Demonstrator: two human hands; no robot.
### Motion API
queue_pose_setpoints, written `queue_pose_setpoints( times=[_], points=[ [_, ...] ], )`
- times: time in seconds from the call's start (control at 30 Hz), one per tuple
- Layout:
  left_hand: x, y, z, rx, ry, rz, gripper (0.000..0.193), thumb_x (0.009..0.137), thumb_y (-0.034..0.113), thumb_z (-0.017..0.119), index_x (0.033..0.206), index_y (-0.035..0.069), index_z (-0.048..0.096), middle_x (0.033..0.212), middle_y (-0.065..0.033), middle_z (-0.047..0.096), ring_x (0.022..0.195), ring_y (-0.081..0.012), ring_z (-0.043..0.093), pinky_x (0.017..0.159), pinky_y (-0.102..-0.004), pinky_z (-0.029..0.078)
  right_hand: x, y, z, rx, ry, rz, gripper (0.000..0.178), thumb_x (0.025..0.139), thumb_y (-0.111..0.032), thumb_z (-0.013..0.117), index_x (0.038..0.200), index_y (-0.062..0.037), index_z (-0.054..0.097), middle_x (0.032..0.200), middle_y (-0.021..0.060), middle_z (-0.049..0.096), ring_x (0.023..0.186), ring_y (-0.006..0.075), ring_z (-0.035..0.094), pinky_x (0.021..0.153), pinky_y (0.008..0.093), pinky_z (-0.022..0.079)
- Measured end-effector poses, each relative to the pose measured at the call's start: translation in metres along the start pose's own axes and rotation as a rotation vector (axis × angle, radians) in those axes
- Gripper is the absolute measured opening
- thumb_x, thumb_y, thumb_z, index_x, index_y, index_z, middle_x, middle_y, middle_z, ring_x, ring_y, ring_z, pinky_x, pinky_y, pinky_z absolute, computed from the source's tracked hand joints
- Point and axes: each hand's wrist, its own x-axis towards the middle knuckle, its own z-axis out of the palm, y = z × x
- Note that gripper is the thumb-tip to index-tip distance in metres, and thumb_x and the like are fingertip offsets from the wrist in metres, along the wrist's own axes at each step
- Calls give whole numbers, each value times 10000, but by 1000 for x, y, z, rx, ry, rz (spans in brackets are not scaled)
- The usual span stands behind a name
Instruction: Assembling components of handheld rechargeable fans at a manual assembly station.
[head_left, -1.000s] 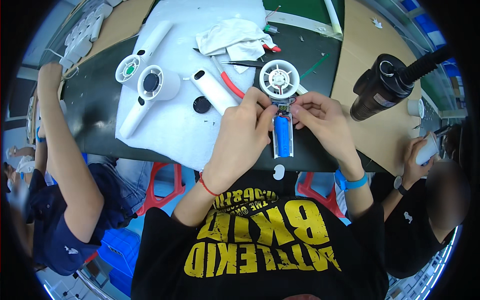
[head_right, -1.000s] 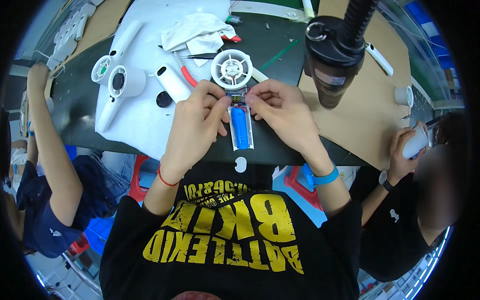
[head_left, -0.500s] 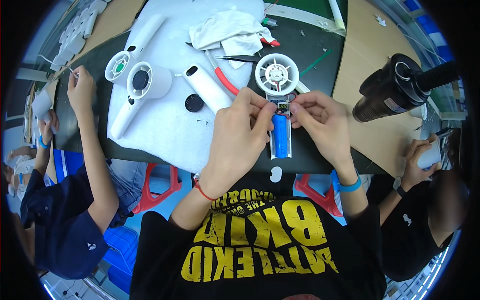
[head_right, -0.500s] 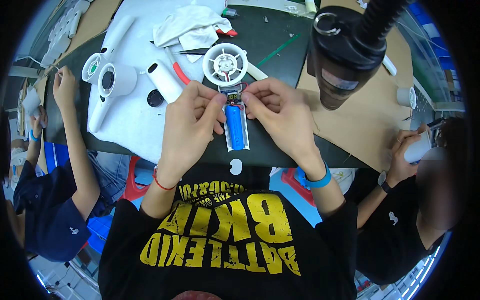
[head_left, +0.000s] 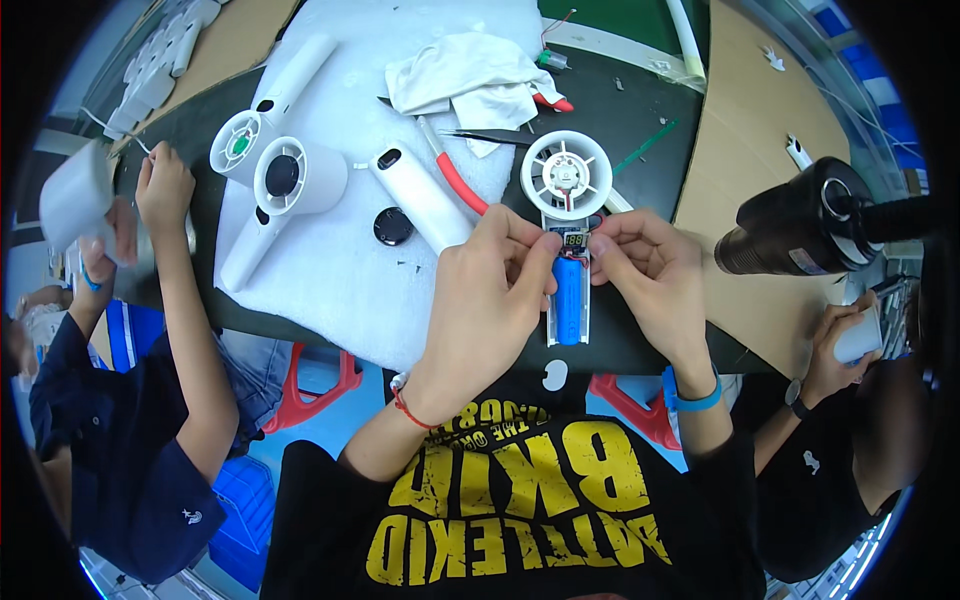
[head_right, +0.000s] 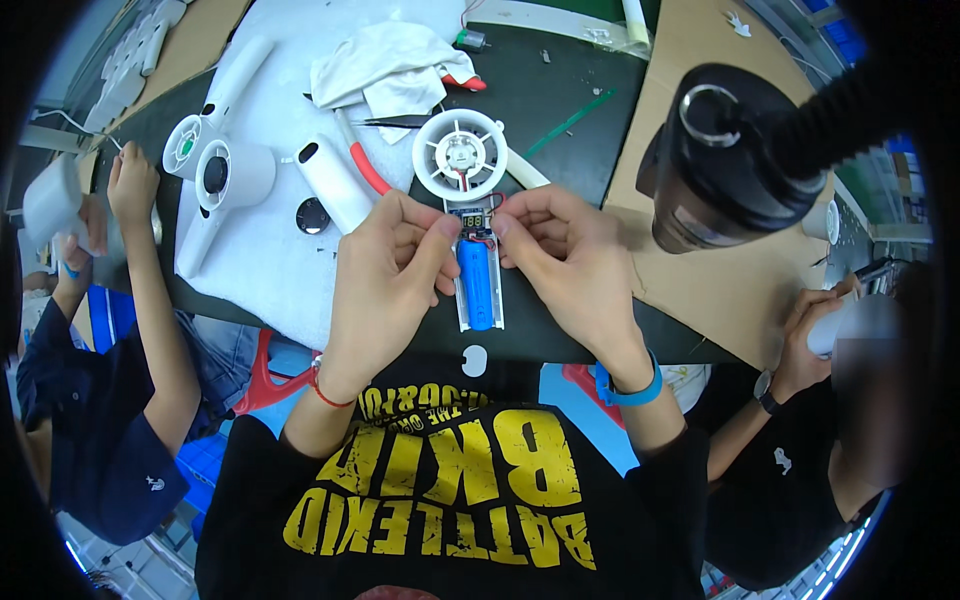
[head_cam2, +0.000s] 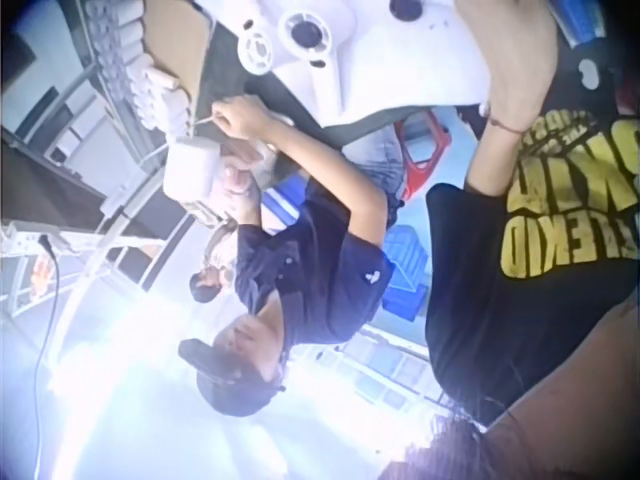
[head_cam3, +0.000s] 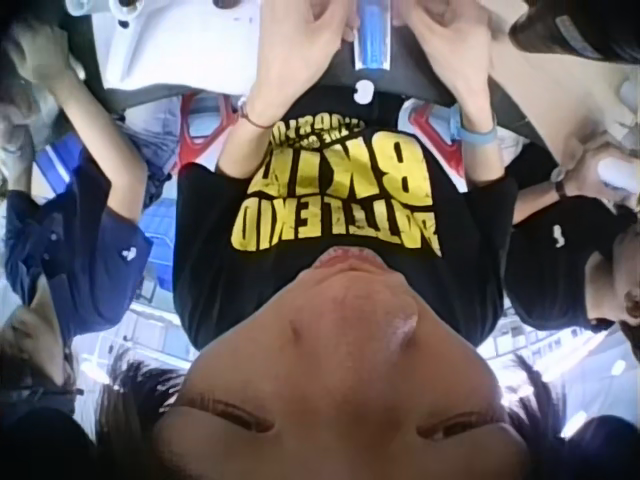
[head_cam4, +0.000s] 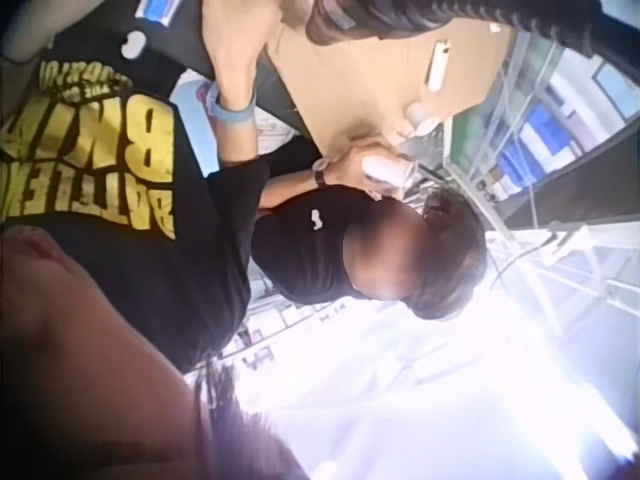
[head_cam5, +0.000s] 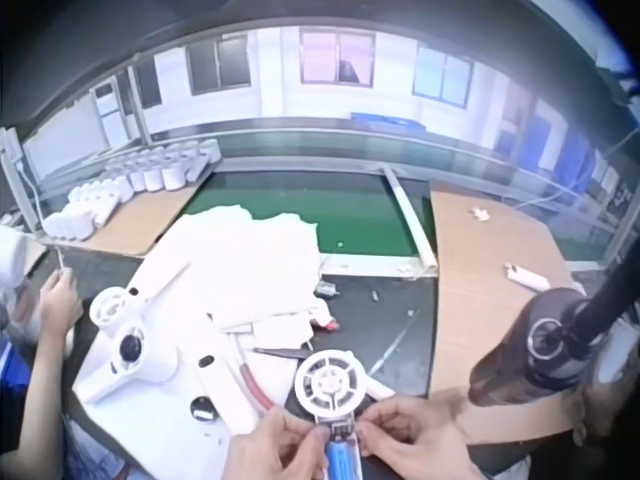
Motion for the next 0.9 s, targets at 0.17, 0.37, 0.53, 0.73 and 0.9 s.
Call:
queue_pose_setpoints(
  times=[0.17, 0.37, 0.53, 0.73, 0.9],
  points=[
    [3, 0, -1, 42, -4, 29, 160, 917, 95, 603, 855, -40, 543, 634, -85, 630, 545, -100, 608, 475, -214, 459, 0, -1, -1, 24, -10, 6, 137, 911, -50, 609, 998, 51, 578, 876, 82, 653, 758, 112, 643, 698, 230, 539],
    [1, 5, 1, 130, 14, 51, 154, 907, 69, 615, 842, -51, 544, 634, -101, 638, 547, -102, 618, 492, -216, 479, 0, -1, 0, 38, -15, 6, 134, 906, -45, 618, 993, 47, 573, 887, 83, 652, 765, 115, 646, 700, 231, 540],
    [5, 1, 0, 150, 10, 80, 158, 900, 69, 626, 844, -48, 536, 635, -97, 636, 545, -97, 617, 482, -211, 472, 1, 1, 0, 55, -11, 3, 130, 905, -42, 621, 988, 46, 571, 891, 85, 650, 767, 117, 646, 700, 231, 541],
    [8, 11, -8, 93, -103, -93, 185, 919, 111, 608, 864, -36, 511, 648, -92, 632, 538, -107, 619, 442, -218, 455, 0, 0, 1, 79, 12, 38, 151, 894, -77, 646, 980, 39, 601, 855, 81, 664, 762, 103, 650, 703, 215, 536],
    [8, 17, -9, 39, -114, -192, 179, 931, 119, 580, 917, -42, 503, 655, -91, 624, 529, -125, 623, 416, -224, 454, 3, -4, 0, 36, 2, 67, 155, 897, -79, 642, 979, 44, 599, 858, 84, 663, 762, 103, 647, 703, 218, 537]
  ],
)
